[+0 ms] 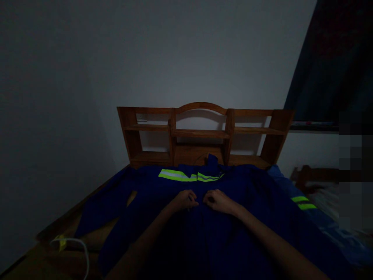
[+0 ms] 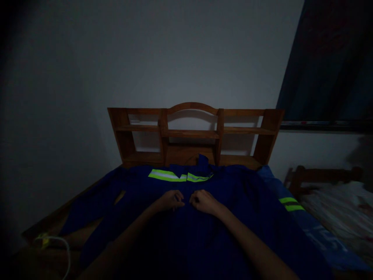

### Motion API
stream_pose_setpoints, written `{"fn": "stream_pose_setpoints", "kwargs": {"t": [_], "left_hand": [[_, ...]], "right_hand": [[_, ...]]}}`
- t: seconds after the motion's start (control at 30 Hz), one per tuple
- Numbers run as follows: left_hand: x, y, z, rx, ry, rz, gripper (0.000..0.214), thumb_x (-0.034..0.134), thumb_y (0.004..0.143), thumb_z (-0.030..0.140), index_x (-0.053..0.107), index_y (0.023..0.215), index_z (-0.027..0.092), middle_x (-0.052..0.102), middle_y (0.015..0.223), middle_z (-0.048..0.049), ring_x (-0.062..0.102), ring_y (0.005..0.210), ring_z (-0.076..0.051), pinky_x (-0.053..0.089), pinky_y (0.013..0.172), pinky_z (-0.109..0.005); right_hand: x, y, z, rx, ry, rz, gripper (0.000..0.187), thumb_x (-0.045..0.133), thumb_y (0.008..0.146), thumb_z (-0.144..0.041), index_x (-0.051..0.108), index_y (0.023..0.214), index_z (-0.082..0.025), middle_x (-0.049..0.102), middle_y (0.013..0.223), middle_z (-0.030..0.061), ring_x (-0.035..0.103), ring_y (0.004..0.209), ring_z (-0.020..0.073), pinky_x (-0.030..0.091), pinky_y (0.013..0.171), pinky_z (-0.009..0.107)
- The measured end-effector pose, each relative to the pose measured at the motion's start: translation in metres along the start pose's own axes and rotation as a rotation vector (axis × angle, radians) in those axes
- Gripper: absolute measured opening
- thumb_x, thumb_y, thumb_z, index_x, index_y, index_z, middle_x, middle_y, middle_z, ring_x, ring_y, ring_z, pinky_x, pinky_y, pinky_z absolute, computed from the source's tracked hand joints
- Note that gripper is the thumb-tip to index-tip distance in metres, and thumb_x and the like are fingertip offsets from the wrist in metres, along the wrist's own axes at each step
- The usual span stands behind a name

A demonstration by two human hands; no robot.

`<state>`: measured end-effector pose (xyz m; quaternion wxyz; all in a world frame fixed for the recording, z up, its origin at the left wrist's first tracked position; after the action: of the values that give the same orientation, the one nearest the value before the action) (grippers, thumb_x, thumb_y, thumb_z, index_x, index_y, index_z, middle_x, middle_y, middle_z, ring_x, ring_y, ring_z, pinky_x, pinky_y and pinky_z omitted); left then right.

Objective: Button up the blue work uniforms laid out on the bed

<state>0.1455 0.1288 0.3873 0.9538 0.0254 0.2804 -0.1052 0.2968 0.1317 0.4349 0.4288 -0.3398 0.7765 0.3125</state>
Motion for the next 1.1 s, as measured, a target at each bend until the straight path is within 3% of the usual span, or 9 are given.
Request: {"fn": "stream_pose_setpoints", "kwargs": {"t": [0.07,0.13,0.23,0.43,0.53,0.7,0.87,0.97,1.1], "left_hand": [[0.001,0.019,-0.004,-0.065,-0.077,-0.222,0.044,0.077,0.055,0.042,0.062,0.085,0.012,0.062,0.072,-0.0009,0.055,0.05,-0.01,0.045,0.049,-0.024],[0.001,0.031,-0.002,-0.07,-0.087,-0.364,0.045,0.08,0.05,0.043,0.065,0.08,0.013,0.062,0.066,-0.0002,0.055,0.051,-0.01,0.045,0.05,-0.023],[-0.001,0.037,0.001,-0.028,-0.054,-0.416,0.044,0.08,0.05,0.044,0.066,0.078,0.014,0.06,0.062,0.0012,0.053,0.049,-0.01,0.041,0.047,-0.021],[-0.005,0.028,0.012,0.128,0.073,-0.196,0.021,0.07,0.065,0.031,0.064,0.078,0.015,0.058,0.065,0.003,0.051,0.058,-0.009,0.034,0.051,-0.017],[-0.004,0.023,0.014,0.112,0.066,-0.106,0.008,0.058,0.069,0.02,0.059,0.076,0.016,0.057,0.063,0.0035,0.052,0.058,-0.01,0.034,0.05,-0.017],[-0.001,0.025,0.011,0.082,-0.158,0.057,0.011,0.043,0.07,0.012,0.048,0.077,0.018,0.054,0.059,0.0036,0.053,0.05,-0.011,0.039,0.049,-0.02],[-0.006,0.027,0.026,0.165,-0.033,0.281,0.012,0.039,0.073,0.009,0.045,0.072,0.019,0.051,0.059,0.0033,0.051,0.053,-0.011,0.034,0.051,-0.02],[-0.006,0.024,0.037,0.203,0.028,0.303,0.013,0.039,0.077,0.01,0.047,0.076,0.02,0.053,0.062,0.003,0.052,0.057,-0.011,0.035,0.054,-0.021],[-0.004,0.018,0.034,0.232,-0.026,0.336,0.013,0.04,0.079,0.012,0.049,0.078,0.02,0.056,0.065,0.0031,0.055,0.062,-0.011,0.038,0.059,-0.021]], "right_hand": [[0.005,0.008,0.015,0.017,0.1,-0.058,0.029,0.05,0.073,-0.01,0.072,0.089,-0.021,0.068,0.083,0.0005,0.061,0.066,0.0108,0.042,0.061,0.018],[0.009,0.011,0.028,0.039,0.204,-0.069,0.028,0.052,0.074,-0.012,0.072,0.09,-0.02,0.068,0.083,0.0006,0.058,0.057,0.0085,0.041,0.055,0.017],[0.011,0.01,0.039,0.031,0.281,-0.007,0.024,0.056,0.076,-0.018,0.073,0.091,-0.022,0.066,0.083,0.0006,0.058,0.062,0.0087,0.04,0.054,0.016],[0.011,0.012,0.036,0.017,0.293,0.1,0.025,0.056,0.08,-0.018,0.072,0.098,-0.025,0.064,0.083,0.0007,0.057,0.07,0.0095,0.04,0.061,0.018],[0.009,0.015,0.035,0.032,0.392,0.13,0.023,0.058,0.082,-0.023,0.071,0.1,-0.023,0.063,0.084,0.0017,0.057,0.07,0.0097,0.041,0.061,0.019],[0.004,0.017,0.034,0.061,0.554,0.202,0.023,0.058,0.084,-0.032,0.07,0.101,-0.022,0.061,0.087,0.0022,0.054,0.062,0.0074,0.04,0.054,0.018],[-0.003,0.018,0.035,0.08,0.502,0.314,0.024,0.056,0.085,-0.035,0.07,0.098,-0.021,0.062,0.084,0.0022,0.057,0.063,0.0084,0.042,0.056,0.019],[-0.008,0.017,0.035,0.09,0.464,0.381,0.023,0.056,0.086,-0.035,0.07,0.099,-0.022,0.063,0.085,0.002,0.057,0.061,0.0084,0.043,0.056,0.019],[-0.011,0.014,0.03,0.061,0.394,0.411,0.021,0.055,0.087,-0.032,0.07,0.098,-0.023,0.065,0.087,0.0024,0.06,0.067,0.0101,0.046,0.063,0.021]]}}
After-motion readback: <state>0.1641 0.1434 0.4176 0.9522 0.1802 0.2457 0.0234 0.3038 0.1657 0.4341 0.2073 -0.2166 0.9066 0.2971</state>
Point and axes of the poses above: each hand's wrist, its own y-axis towards the middle knuckle, its own x-axis out of the palm, z = x × y, the point moved 7 cm from there along y, towards the middle knuckle
